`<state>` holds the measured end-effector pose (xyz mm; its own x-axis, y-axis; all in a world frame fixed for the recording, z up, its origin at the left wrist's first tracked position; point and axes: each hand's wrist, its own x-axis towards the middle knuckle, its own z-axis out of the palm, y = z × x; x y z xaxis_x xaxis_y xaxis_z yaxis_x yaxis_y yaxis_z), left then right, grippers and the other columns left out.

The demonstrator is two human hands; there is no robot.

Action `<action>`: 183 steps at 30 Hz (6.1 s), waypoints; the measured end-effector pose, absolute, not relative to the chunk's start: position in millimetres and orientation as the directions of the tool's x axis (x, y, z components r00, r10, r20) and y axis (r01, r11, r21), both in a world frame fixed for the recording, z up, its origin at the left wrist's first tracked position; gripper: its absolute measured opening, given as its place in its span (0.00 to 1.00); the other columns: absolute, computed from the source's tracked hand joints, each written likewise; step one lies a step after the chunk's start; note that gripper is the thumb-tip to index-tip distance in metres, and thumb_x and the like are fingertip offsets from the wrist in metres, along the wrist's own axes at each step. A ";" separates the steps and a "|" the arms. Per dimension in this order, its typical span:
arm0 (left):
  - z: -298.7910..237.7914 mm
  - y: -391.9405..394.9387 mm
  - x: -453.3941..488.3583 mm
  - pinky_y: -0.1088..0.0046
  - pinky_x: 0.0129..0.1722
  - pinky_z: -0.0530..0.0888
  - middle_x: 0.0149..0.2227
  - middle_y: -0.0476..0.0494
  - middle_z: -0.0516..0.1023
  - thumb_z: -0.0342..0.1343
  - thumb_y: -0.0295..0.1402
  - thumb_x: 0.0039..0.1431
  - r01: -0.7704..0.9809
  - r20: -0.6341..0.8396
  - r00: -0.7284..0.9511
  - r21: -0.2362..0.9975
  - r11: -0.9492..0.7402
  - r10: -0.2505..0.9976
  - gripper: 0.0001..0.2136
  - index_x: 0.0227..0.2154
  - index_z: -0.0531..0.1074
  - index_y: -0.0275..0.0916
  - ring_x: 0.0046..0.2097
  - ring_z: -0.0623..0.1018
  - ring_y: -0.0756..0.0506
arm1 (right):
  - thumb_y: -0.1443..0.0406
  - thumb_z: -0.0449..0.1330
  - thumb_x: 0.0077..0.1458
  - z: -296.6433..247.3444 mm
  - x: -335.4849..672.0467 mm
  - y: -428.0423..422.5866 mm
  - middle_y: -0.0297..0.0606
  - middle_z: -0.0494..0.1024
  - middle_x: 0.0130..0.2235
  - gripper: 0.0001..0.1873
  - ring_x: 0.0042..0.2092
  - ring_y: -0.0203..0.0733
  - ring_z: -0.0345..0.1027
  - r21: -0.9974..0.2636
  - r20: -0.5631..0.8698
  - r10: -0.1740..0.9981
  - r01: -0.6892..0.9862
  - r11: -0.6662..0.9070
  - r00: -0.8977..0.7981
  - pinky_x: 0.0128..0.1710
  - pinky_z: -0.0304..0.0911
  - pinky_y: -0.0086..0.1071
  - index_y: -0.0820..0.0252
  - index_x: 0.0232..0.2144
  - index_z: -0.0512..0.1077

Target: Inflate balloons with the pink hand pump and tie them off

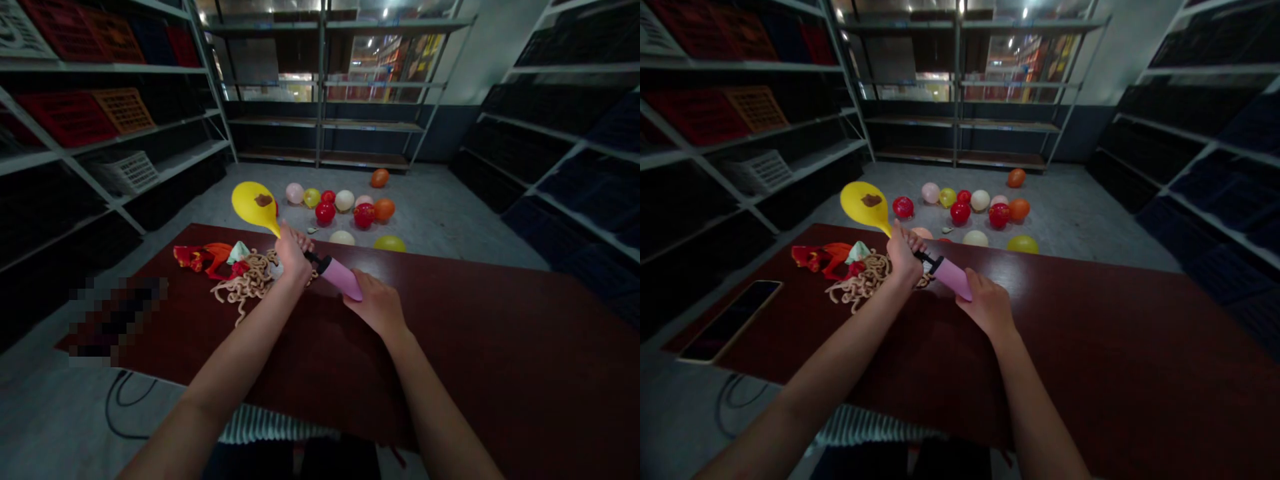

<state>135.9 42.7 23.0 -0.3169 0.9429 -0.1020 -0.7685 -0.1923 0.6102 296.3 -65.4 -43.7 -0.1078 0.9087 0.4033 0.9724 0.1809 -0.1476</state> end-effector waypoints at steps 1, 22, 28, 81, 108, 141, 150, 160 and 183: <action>17.1 39.4 142.0 0.79 0.13 0.53 0.14 0.57 0.51 0.55 0.49 0.67 -0.778 -0.121 -0.285 0.608 -0.156 0.951 0.28 0.18 0.53 0.40 0.13 0.53 0.55 | 0.59 0.64 0.55 -43.2 295.9 -66.5 0.43 0.83 0.46 0.26 0.40 0.49 0.79 -0.143 0.390 0.915 0.974 0.175 -0.107 0.36 0.68 0.36 0.59 0.55 0.71; 33.8 53.3 13.4 0.74 0.16 0.54 0.15 0.55 0.47 0.46 0.54 0.70 -0.781 -0.214 -0.512 0.519 -0.347 0.832 0.30 0.18 0.47 0.40 0.15 0.52 0.54 | 0.58 0.60 0.61 -32.6 294.4 -59.3 0.44 0.82 0.42 0.21 0.42 0.49 0.72 0.132 0.391 0.879 0.962 0.240 -0.273 0.39 0.59 0.36 0.58 0.54 0.72; 36.2 50.2 13.4 0.75 0.17 0.54 0.16 0.55 0.48 0.48 0.45 0.73 -0.756 -0.140 -0.557 0.494 -0.429 0.819 0.28 0.18 0.48 0.40 0.16 0.52 0.55 | 0.57 0.62 0.58 -24.1 296.9 -38.3 0.43 0.80 0.46 0.23 0.44 0.49 0.71 0.153 0.428 0.877 0.974 0.169 -0.220 0.35 0.57 0.35 0.56 0.55 0.71; 19.6 24.8 88.2 0.71 0.16 0.50 0.13 0.54 0.48 0.45 0.47 0.74 -0.798 -0.063 -0.324 0.555 -0.236 0.944 0.29 0.16 0.48 0.41 0.15 0.48 0.54 | 0.53 0.61 0.56 -31.5 252.2 -51.5 0.42 0.81 0.36 0.18 0.35 0.45 0.72 0.010 0.431 0.888 0.985 0.171 -0.159 0.29 0.51 0.33 0.58 0.42 0.75; 32.5 41.9 33.8 0.72 0.17 0.54 0.14 0.54 0.50 0.47 0.46 0.73 -0.771 -0.048 -0.504 0.475 -0.424 0.862 0.29 0.17 0.48 0.40 0.15 0.52 0.54 | 0.57 0.62 0.57 -30.5 297.1 -49.2 0.44 0.79 0.40 0.18 0.40 0.48 0.68 0.053 0.542 0.836 0.996 0.065 -0.084 0.34 0.53 0.35 0.59 0.47 0.73; 51.8 31.6 29.5 0.72 0.18 0.50 0.14 0.54 0.47 0.42 0.45 0.75 -0.790 -0.048 -0.469 0.470 -0.394 0.882 0.29 0.17 0.46 0.39 0.16 0.49 0.54 | 0.57 0.60 0.59 -27.7 313.0 -49.5 0.45 0.78 0.41 0.19 0.43 0.51 0.68 0.042 0.553 0.825 0.993 0.111 -0.115 0.42 0.59 0.39 0.60 0.49 0.73; 38.0 18.6 64.7 0.73 0.16 0.53 0.13 0.55 0.48 0.49 0.53 0.70 -0.778 0.033 -0.374 0.534 -0.333 0.927 0.32 0.16 0.47 0.40 0.15 0.50 0.54 | 0.57 0.63 0.54 -28.3 278.7 -53.2 0.43 0.79 0.36 0.16 0.36 0.47 0.69 0.068 0.523 0.837 0.987 0.144 -0.158 0.34 0.53 0.35 0.60 0.42 0.74; 29.1 12.2 84.2 0.73 0.15 0.52 0.13 0.55 0.49 0.49 0.52 0.70 -0.792 0.013 -0.308 0.550 -0.264 0.951 0.31 0.15 0.48 0.40 0.14 0.50 0.54 | 0.54 0.62 0.55 -28.2 250.1 -53.2 0.40 0.80 0.33 0.15 0.32 0.43 0.70 0.002 0.528 0.836 0.985 0.173 -0.148 0.31 0.49 0.34 0.59 0.39 0.74; 31.9 49.2 9.9 0.71 0.17 0.52 0.14 0.55 0.47 0.53 0.56 0.65 -0.711 0.015 -0.509 0.557 -0.430 0.861 0.33 0.16 0.45 0.40 0.15 0.52 0.54 | 0.57 0.62 0.57 -28.4 299.4 -51.9 0.43 0.79 0.39 0.18 0.40 0.49 0.66 0.141 0.562 0.812 0.986 0.089 -0.154 0.36 0.52 0.36 0.59 0.47 0.73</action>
<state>9.9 49.2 31.9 -0.5088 0.8607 0.0150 -0.7109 -0.4300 0.5565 299.4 -51.9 -28.4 -0.1541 0.8123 0.5624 0.9860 0.0894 0.1411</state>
